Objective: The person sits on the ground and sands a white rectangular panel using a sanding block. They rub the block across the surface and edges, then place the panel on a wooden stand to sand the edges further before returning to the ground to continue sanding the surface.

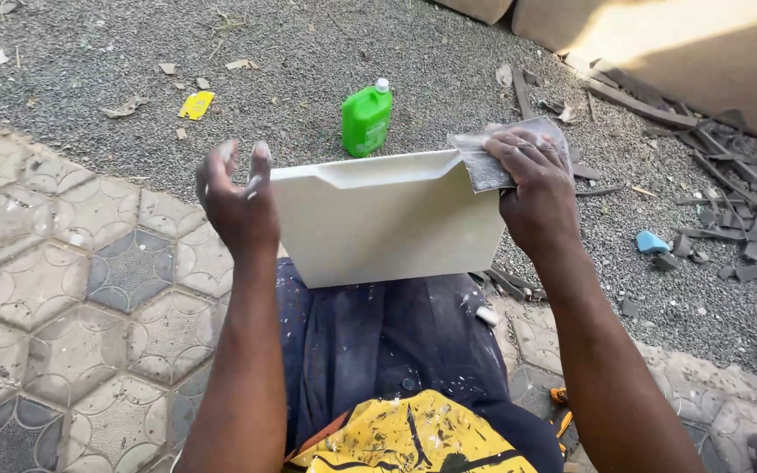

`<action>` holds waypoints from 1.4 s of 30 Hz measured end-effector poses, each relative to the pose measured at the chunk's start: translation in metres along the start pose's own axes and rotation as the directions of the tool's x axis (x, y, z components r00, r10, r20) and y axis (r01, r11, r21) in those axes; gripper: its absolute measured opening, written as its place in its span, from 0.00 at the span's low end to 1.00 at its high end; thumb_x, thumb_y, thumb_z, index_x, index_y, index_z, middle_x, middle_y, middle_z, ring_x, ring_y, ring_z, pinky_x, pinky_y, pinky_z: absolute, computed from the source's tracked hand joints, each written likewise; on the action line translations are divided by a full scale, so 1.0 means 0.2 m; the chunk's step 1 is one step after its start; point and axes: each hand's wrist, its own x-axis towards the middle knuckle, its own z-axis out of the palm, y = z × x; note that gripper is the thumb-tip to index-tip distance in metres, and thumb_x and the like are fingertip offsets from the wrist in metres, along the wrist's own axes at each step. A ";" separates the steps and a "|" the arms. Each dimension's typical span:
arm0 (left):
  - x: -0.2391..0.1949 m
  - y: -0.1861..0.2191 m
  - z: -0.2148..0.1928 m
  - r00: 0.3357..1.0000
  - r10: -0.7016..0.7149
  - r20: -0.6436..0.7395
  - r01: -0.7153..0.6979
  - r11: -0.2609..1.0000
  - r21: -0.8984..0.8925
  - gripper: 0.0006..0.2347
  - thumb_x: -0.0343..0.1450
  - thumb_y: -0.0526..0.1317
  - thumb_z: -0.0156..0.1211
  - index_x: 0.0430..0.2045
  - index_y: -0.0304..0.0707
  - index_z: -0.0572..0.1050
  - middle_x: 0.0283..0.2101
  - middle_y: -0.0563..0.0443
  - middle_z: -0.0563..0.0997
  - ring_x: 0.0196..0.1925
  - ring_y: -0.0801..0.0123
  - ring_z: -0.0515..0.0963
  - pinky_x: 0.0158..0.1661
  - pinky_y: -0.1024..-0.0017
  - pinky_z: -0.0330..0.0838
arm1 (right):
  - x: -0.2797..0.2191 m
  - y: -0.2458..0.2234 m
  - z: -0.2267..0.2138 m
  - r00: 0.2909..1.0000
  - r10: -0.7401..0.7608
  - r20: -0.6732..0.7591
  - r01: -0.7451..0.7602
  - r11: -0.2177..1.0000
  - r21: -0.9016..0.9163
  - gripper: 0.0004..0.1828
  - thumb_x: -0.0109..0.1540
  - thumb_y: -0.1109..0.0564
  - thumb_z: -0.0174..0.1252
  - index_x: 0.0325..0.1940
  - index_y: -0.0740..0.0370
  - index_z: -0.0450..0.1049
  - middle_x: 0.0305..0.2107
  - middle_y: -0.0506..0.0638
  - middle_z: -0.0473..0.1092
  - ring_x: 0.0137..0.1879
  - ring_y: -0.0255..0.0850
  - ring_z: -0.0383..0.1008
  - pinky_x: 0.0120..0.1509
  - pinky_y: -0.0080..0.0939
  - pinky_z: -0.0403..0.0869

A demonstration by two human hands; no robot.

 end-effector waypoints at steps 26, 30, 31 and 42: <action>0.23 0.77 0.09 0.807 0.001 0.590 -0.223 0.927 0.303 0.21 0.59 0.61 0.75 0.28 0.43 0.85 0.26 0.46 0.84 0.24 0.54 0.81 0.33 0.55 0.72 | -0.47 -0.29 0.27 0.637 0.747 0.190 -0.771 0.622 0.136 0.35 0.60 0.71 0.43 0.70 0.54 0.68 0.59 0.59 0.73 0.56 0.53 0.77 0.60 0.50 0.73; 0.18 0.81 0.11 0.634 -0.221 0.741 -0.071 0.937 0.341 0.21 0.58 0.60 0.71 0.28 0.42 0.84 0.28 0.40 0.84 0.41 0.41 0.85 0.42 0.56 0.76 | -0.41 -0.40 0.20 0.502 0.818 0.281 -0.863 0.457 0.214 0.22 0.68 0.51 0.51 0.66 0.33 0.72 0.56 0.54 0.74 0.66 0.59 0.69 0.70 0.61 0.68; 0.17 0.83 0.10 0.624 -0.246 0.742 -0.057 0.933 0.356 0.21 0.58 0.61 0.71 0.28 0.44 0.83 0.28 0.42 0.84 0.40 0.43 0.85 0.42 0.59 0.77 | -0.40 -0.43 0.17 0.492 0.824 0.280 -0.868 0.438 0.235 0.21 0.69 0.50 0.50 0.66 0.31 0.72 0.57 0.50 0.75 0.67 0.57 0.69 0.70 0.57 0.69; 0.20 0.79 0.18 0.575 -0.226 0.786 -0.163 0.910 0.381 0.25 0.62 0.61 0.67 0.42 0.44 0.82 0.38 0.39 0.85 0.49 0.42 0.83 0.49 0.51 0.75 | -0.66 -0.14 0.30 0.466 0.791 0.395 -0.879 0.464 0.108 0.31 0.61 0.63 0.46 0.68 0.49 0.73 0.57 0.61 0.73 0.67 0.63 0.68 0.72 0.64 0.66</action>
